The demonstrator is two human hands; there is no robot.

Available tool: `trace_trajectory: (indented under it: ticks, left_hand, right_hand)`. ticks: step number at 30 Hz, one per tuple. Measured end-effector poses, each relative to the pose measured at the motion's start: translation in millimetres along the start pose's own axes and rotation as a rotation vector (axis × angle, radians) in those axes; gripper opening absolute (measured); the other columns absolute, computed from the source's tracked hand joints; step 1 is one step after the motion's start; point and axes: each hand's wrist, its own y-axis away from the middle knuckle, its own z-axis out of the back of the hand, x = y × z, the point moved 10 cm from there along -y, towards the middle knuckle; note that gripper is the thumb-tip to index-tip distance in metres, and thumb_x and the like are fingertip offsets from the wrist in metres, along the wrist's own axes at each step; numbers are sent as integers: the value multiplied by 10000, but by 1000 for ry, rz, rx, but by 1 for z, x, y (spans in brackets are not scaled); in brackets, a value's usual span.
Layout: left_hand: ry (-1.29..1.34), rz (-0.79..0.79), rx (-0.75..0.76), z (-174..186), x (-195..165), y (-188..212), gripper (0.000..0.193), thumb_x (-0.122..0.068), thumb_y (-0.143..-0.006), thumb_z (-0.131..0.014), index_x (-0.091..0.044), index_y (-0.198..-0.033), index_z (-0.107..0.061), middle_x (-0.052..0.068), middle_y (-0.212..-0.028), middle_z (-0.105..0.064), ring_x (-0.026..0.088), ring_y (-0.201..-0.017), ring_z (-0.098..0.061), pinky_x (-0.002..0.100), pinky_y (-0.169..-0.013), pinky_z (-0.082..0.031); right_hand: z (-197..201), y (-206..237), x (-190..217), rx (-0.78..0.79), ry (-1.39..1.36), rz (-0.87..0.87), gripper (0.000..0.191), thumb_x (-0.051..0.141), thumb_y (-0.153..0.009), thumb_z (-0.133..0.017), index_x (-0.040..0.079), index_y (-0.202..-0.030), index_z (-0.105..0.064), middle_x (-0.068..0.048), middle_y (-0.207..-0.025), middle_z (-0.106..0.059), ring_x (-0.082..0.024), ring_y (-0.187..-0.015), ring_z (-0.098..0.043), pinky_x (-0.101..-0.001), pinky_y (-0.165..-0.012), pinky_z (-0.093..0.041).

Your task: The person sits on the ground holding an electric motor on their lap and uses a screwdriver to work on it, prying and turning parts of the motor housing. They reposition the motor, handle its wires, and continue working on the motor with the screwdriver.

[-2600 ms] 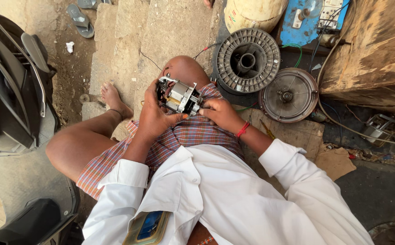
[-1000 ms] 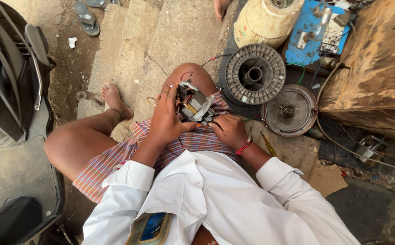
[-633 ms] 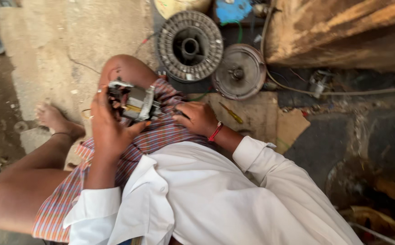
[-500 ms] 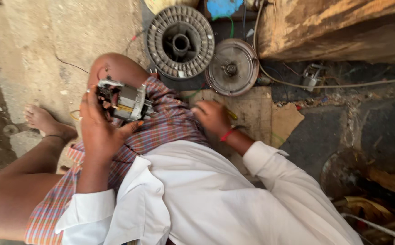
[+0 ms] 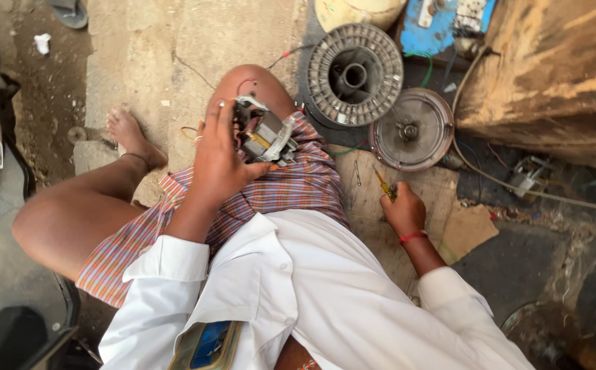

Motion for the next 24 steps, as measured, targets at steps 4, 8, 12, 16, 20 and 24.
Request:
trace_trajectory:
  ticks: [4,8,12,16,20,24]
  left_hand:
    - [15,-16,-10,2,1,-1,1317,-376,-473,-1019,19,-1522,-328,346,-1498,-408,515,-1382,-424,604,-1142,-327]
    - [11,-16,-33,9,-4,-1,1315,-381,-462,-1022,14,-1518,-345,340,-1473,-418,498,-1369,-435,623,-1133,-312]
    - [-2,-33,-66,22,-11,-1,1280,-366,-461,-1012,7,-1501,-365,315,-1445,-439,482,-1346,-448,604,-1128,-333]
    - [-11,-28,-74,27,-12,-2,1274,-356,-434,-1010,9,-1485,-388,291,-1399,-464,458,-1327,-452,610,-1105,-311]
    - [-8,-35,-88,30,-10,-2,1268,-372,-416,-1006,25,-1461,-407,275,-1366,-482,446,-1301,-459,615,-1102,-294]
    - [-3,-26,-82,32,-8,-1,1273,-366,-420,-1006,29,-1471,-407,275,-1361,-483,443,-1289,-467,638,-1098,-281]
  right_hand:
    - [30,-9,50,28,-529,72,286,137,-913,-762,-3,-1148,-681,-107,-838,-730,-161,-731,-640,-295,-649,-516]
    - [78,-28,158,-31,-689,399,199,67,-956,-750,-10,-1134,-705,-61,-894,-716,-92,-777,-643,-260,-689,-524]
    - [111,-33,254,-9,-667,659,196,61,-946,-747,-8,-1125,-706,-94,-980,-743,-150,-830,-712,-294,-729,-561]
    - [112,-31,315,29,-526,761,178,61,-903,-770,13,-1068,-724,-125,-920,-739,-241,-773,-733,-335,-671,-555]
    - [112,-24,347,-55,-466,847,160,70,-893,-765,27,-1034,-703,-140,-925,-727,-302,-804,-730,-368,-691,-570]
    - [105,-25,354,-89,-394,796,151,90,-868,-778,35,-986,-702,-143,-861,-713,-318,-754,-715,-386,-648,-559]
